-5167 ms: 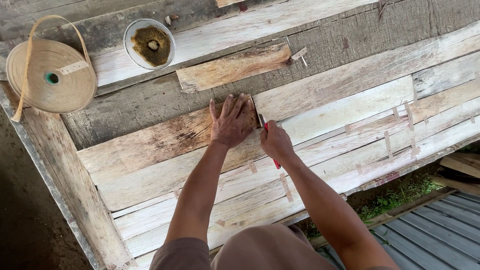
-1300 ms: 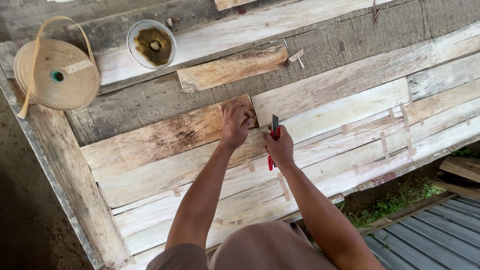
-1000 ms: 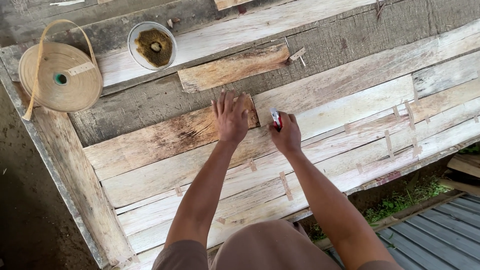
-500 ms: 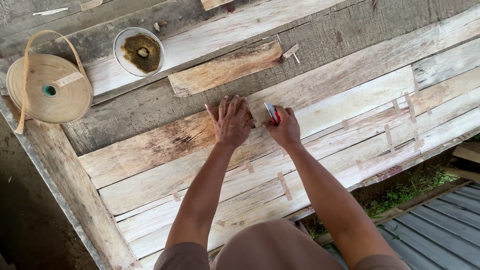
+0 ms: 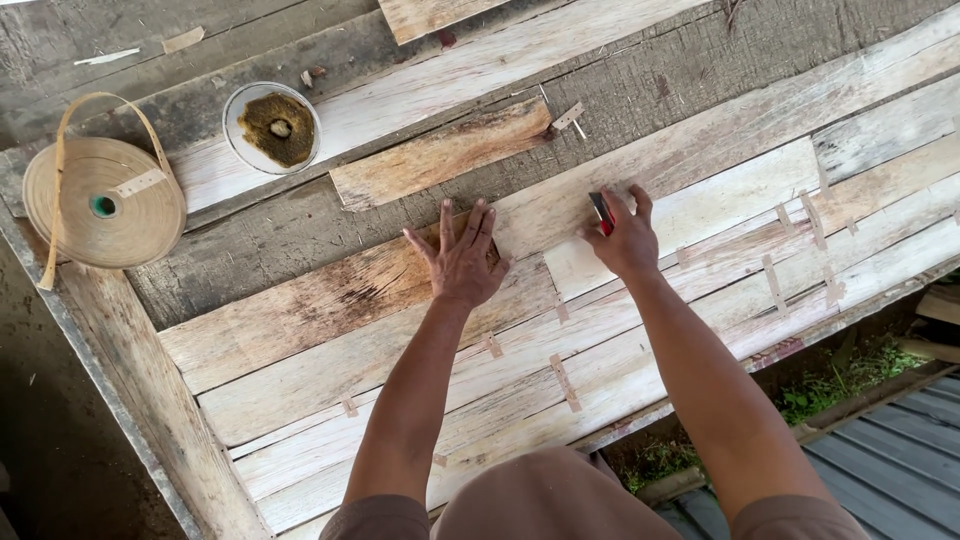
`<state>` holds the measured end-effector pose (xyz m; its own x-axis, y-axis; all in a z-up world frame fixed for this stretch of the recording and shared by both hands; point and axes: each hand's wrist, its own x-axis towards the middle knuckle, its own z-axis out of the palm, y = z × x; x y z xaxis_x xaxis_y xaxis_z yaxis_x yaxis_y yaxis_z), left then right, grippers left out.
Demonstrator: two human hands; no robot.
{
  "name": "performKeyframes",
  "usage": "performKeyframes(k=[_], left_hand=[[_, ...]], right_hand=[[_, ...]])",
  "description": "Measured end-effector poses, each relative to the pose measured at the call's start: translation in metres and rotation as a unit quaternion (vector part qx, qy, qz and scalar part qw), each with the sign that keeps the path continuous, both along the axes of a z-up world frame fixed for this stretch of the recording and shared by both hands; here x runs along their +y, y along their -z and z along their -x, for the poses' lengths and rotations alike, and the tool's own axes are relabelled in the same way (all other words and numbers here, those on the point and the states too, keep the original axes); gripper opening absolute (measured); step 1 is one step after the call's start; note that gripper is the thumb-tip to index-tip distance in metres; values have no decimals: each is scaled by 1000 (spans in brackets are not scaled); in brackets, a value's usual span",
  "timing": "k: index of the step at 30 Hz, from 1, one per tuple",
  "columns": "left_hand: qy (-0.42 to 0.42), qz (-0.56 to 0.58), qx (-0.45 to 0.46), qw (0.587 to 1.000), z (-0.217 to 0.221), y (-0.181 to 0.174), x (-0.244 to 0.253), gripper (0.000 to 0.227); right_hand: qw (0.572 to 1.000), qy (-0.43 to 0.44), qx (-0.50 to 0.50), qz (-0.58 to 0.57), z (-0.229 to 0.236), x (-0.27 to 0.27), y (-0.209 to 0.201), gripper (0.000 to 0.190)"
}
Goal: The person arranges wooden planks on a workbench, uses a utility knife to trim and mark them, and secures them with twine. The person repeatedly positions and adjusts the planks to fit together, then ties them with twine to hold the assembly in place.
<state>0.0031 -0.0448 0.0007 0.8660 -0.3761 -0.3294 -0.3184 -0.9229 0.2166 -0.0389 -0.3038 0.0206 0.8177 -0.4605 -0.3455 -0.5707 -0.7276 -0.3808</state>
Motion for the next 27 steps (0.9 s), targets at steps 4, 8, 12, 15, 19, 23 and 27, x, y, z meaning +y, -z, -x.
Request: performKeyframes(k=[4,8,12,15,19,23,27], left_hand=[[3,21,5,1000,0,15,2,90],[-9,109,44,993,-10,37,11,82],[-23,184,61,981,-13,54,17,63],[-11,131,51,990,-10,52,12,60],[2,46,31,998,5,22,0,73],[-18,-8,47,999,0,11,-9,80],[-37,-50,77,995,4,-16,-19,78]], right_hand=[[1000,-2,30,4,3,1,4,75],[1000,14,11,-15,3,6,-6,74],[1000,9,4,-18,5,7,-8,77],[1000,20,4,-20,2,2,7,76],[999,23,8,-21,6,-1,11,79],[999,23,-5,-27,1,-7,11,87],[999,32,-9,-26,2,-6,9,93]])
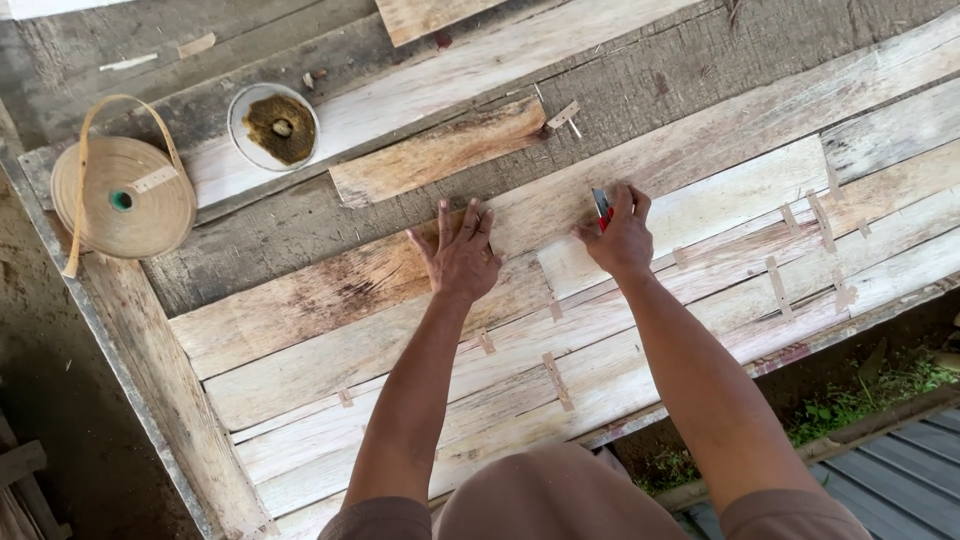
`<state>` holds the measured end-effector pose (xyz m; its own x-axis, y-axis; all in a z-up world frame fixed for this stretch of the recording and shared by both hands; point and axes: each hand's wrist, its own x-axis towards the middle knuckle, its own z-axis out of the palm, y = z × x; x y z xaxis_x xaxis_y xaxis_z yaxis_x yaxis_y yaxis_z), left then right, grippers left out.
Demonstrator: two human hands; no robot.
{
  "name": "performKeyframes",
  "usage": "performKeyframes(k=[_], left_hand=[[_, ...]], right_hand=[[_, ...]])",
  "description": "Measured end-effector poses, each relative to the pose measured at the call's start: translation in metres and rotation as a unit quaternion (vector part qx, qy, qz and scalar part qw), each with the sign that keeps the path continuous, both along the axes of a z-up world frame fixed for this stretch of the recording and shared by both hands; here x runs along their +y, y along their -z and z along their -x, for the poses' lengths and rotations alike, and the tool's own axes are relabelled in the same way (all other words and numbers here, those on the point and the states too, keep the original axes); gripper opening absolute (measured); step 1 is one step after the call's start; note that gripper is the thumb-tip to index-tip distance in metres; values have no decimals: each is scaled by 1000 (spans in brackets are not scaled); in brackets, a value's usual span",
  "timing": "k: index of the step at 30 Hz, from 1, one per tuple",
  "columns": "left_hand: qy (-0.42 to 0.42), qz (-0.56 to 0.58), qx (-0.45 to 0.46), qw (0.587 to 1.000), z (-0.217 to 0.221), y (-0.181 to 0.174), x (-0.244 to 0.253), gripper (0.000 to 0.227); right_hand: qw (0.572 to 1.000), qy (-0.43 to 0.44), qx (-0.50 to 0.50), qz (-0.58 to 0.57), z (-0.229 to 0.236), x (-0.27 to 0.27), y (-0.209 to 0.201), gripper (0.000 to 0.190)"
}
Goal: The person arranges wooden planks on a workbench, uses a utility knife to trim and mark them, and secures them with twine. The person repeatedly positions and adjusts the planks to fit together, then ties them with twine to hold the assembly in place.
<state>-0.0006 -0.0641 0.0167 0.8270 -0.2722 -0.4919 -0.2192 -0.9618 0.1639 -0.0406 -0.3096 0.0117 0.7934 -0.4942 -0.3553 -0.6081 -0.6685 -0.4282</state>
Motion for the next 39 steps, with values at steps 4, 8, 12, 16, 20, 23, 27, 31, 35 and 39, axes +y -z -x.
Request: performKeyframes(k=[4,8,12,16,20,23,27,31,35,39], left_hand=[[7,-22,0,1000,1,1,-8,80],[-5,-14,13,1000,6,20,-20,79],[-18,5,28,999,6,23,-28,82],[-23,-17,21,999,5,25,-40,79],[-54,-40,21,998,0,48,-50,80],[-62,-54,24,996,7,57,-52,79],[-73,-52,18,996,3,65,-49,80],[-94,-32,21,995,8,70,-49,77],[-113,-7,20,993,10,72,-47,79],[-117,16,25,993,15,77,-42,84]], right_hand=[[1000,-21,0,5,-2,-6,1,94],[999,-43,-10,-3,4,-3,-15,89],[995,-96,-11,1,7,-14,-21,83],[988,-152,-8,0,0,-77,-14,73],[990,-135,-21,29,-10,-153,-30,79],[990,-133,-1,45,-18,-202,-35,81],[988,-151,-3,40,-40,-247,-41,80],[982,-186,-3,22,-57,-263,-41,78],[972,-236,-1,18,-74,-269,-33,72],[967,-253,9,15,-69,-270,-35,67]])
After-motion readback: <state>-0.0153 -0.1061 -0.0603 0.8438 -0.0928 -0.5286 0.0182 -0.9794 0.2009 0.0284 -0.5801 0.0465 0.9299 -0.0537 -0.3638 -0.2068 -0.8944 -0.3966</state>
